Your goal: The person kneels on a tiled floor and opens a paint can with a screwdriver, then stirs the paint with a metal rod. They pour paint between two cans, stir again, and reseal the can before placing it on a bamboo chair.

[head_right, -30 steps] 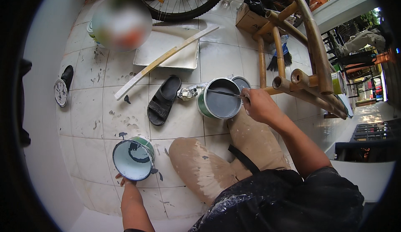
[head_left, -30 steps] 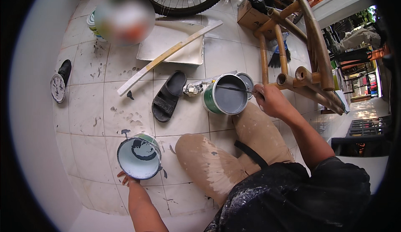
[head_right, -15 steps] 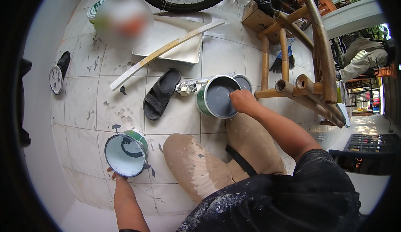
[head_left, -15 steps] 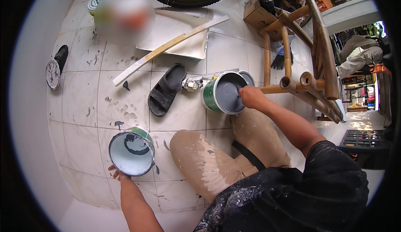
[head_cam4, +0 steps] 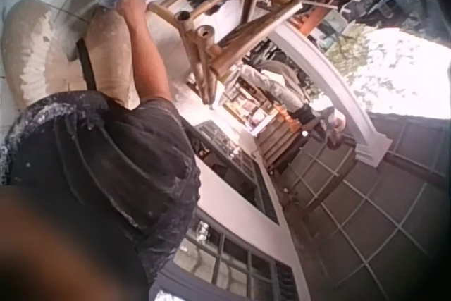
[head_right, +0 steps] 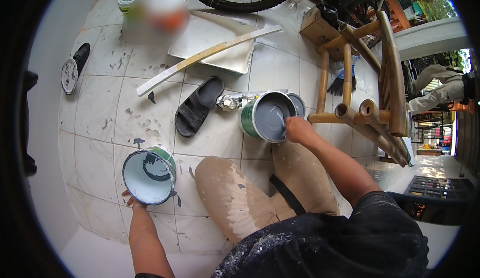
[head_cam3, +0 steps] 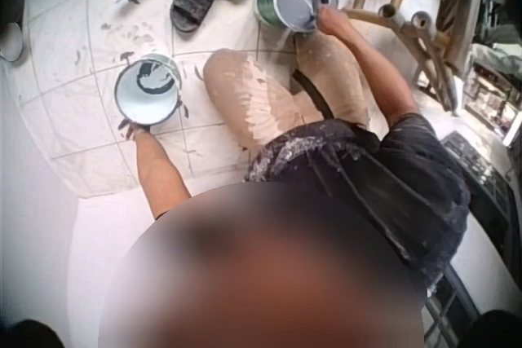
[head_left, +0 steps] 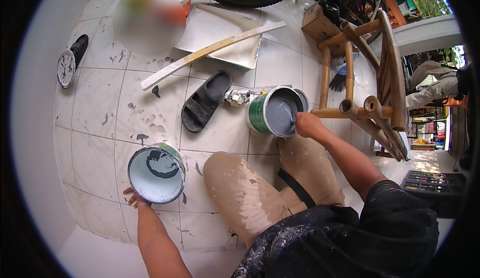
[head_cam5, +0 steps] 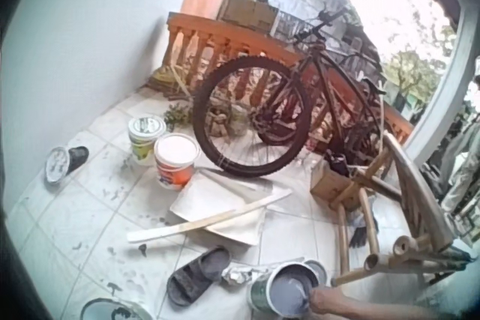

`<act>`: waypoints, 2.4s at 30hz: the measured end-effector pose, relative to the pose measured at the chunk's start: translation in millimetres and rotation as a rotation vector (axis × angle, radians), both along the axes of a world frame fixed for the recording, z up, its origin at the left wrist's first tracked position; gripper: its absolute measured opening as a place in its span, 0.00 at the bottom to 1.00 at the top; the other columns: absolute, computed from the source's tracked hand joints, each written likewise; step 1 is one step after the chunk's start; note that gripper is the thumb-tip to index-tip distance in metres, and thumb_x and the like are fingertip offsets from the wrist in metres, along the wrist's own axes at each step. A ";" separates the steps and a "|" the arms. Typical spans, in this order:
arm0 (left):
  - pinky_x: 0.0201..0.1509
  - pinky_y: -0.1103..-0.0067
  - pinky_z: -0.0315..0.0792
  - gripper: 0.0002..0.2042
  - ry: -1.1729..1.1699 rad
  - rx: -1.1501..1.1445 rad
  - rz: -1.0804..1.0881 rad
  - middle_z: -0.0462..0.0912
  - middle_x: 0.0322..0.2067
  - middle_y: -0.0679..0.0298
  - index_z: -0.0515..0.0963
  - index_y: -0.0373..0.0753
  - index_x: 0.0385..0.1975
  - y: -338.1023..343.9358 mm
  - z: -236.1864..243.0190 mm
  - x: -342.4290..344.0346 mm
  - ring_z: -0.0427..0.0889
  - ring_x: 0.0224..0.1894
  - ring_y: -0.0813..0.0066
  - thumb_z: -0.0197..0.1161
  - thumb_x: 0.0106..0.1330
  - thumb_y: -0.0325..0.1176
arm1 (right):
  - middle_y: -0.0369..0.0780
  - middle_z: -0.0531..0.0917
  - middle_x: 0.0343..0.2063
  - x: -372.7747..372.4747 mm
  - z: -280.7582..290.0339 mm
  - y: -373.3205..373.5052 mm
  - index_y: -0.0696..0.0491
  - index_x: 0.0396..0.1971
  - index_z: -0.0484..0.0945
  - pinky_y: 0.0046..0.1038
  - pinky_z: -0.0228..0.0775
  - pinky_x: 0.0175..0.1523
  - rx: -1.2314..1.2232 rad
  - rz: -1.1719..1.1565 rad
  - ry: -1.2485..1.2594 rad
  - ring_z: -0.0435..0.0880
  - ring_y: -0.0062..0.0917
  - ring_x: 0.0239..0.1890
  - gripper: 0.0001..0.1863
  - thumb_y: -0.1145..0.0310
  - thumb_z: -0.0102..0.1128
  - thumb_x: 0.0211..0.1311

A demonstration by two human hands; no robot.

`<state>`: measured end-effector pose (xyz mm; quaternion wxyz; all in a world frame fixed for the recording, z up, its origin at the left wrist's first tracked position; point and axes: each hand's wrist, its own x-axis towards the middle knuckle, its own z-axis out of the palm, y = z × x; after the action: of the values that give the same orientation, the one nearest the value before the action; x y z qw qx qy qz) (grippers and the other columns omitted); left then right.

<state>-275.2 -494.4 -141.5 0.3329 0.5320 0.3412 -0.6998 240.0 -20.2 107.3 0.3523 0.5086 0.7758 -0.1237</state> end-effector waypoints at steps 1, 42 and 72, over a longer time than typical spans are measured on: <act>0.50 0.24 0.76 0.19 0.010 0.010 0.004 0.94 0.50 0.74 0.86 0.52 0.59 -5.1 -6.5 1.7 0.95 0.40 0.59 0.55 0.79 0.51 | 0.59 0.89 0.38 -0.6 0.3 -1.3 0.59 0.44 0.87 0.52 0.82 0.53 -0.139 0.042 0.100 0.89 0.59 0.46 0.13 0.65 0.60 0.72; 0.59 0.28 0.71 0.23 0.093 0.211 -0.137 0.94 0.30 0.64 0.93 0.52 0.31 -20.6 -32.0 -1.9 0.95 0.31 0.53 0.50 0.81 0.47 | 0.56 0.89 0.33 -22.2 6.3 -13.4 0.56 0.36 0.88 0.51 0.82 0.50 0.254 0.037 0.249 0.89 0.56 0.42 0.13 0.61 0.64 0.72; 0.36 0.26 0.79 0.18 0.117 0.340 -0.043 0.94 0.47 0.65 0.84 0.46 0.61 -43.5 -81.4 -32.2 0.94 0.30 0.52 0.56 0.80 0.45 | 0.55 0.90 0.38 -0.4 7.3 -17.2 0.56 0.42 0.89 0.50 0.81 0.52 0.287 -0.215 0.322 0.88 0.57 0.46 0.15 0.59 0.65 0.72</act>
<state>-307.5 -537.9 -222.9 0.2026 0.5461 0.4621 -0.6687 239.6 -37.4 114.6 0.1328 0.6068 0.7731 -0.1285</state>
